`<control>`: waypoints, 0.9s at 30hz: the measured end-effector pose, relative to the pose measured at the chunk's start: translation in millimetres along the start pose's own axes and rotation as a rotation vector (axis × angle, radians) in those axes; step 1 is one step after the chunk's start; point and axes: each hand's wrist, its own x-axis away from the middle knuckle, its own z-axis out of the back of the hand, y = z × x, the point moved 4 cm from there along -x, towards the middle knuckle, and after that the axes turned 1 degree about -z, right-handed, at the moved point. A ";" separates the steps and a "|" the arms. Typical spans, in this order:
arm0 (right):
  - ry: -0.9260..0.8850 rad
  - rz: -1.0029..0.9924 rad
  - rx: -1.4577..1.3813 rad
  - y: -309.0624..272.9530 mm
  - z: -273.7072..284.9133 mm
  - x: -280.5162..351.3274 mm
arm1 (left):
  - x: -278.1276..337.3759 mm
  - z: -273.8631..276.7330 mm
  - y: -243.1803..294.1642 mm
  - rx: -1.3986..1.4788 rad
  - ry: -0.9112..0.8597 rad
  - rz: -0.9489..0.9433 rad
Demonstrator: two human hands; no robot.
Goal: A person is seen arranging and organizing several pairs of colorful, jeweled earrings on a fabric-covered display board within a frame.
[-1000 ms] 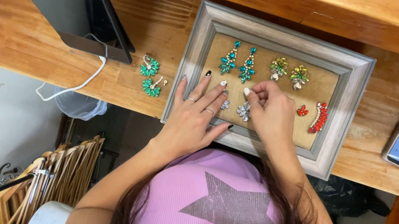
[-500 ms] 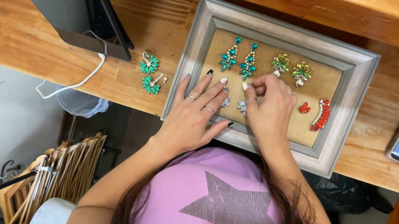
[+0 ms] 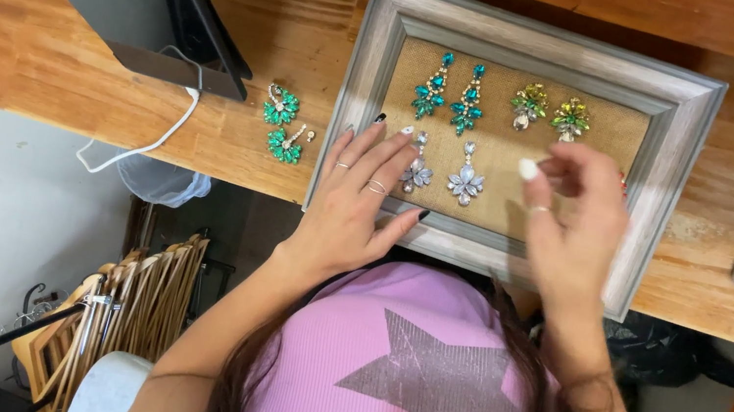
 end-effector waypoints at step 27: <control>-0.305 0.553 0.354 9.8 -33.2 47.4 | 1.4 11.5 1.4 -0.067 -0.128 -0.074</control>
